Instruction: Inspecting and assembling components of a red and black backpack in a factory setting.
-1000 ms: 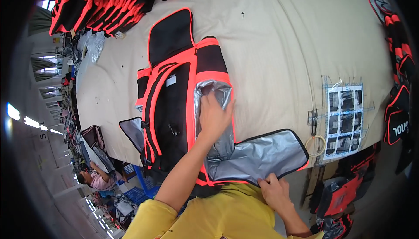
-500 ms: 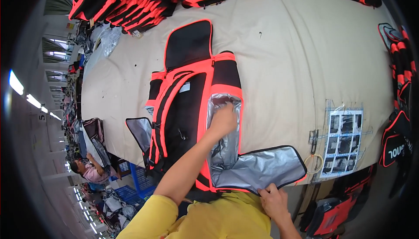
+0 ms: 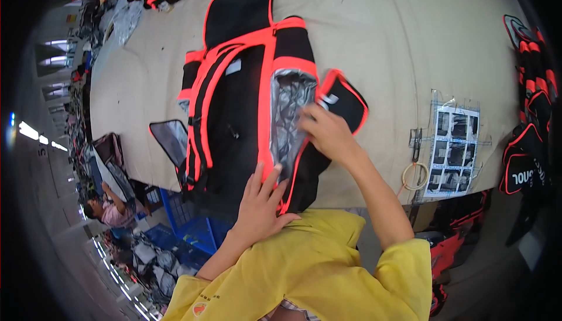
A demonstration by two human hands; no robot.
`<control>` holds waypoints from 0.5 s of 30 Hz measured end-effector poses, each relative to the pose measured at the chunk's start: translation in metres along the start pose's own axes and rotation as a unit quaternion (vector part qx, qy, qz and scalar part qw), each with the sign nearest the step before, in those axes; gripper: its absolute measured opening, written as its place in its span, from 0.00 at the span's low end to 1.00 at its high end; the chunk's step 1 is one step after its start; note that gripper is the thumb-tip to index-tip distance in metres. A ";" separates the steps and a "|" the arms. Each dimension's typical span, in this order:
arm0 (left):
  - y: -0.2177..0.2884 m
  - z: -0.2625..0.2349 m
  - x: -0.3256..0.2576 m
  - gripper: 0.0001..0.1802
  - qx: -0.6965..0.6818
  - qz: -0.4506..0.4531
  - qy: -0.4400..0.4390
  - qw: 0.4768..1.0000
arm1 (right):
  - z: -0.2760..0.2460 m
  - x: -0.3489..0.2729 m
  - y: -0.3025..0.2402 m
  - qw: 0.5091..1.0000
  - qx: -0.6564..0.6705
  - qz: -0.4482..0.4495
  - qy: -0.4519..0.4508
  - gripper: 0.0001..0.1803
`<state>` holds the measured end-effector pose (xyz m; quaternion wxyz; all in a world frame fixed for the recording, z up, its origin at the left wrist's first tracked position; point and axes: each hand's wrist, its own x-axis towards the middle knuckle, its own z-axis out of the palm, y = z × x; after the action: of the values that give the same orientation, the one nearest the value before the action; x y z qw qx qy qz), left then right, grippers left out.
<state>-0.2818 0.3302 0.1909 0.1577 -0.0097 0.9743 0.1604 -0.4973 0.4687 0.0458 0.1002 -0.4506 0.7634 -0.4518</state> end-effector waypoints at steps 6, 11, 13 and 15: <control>-0.017 -0.005 -0.045 0.50 -0.017 -0.003 -0.001 1.000 | 0.063 0.028 -0.007 0.998 0.008 0.038 0.051 0.44; -0.068 -0.006 -0.110 0.47 -0.036 -0.022 0.135 0.990 | 0.073 -0.044 -0.043 0.957 -0.073 0.184 0.212 0.41; -0.098 -0.001 -0.140 0.50 -0.033 -0.043 0.156 0.986 | 0.081 -0.086 -0.060 0.953 -0.074 0.214 0.200 0.36; -0.126 0.005 -0.174 0.51 -0.005 -0.069 0.155 0.985 | 0.094 -0.129 -0.077 0.947 -0.024 0.276 0.160 0.34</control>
<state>-0.1061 0.2067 0.2010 0.0153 -0.1028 0.9831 0.1505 -0.3244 0.4989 0.0196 0.0872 -0.1462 0.8746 -0.4540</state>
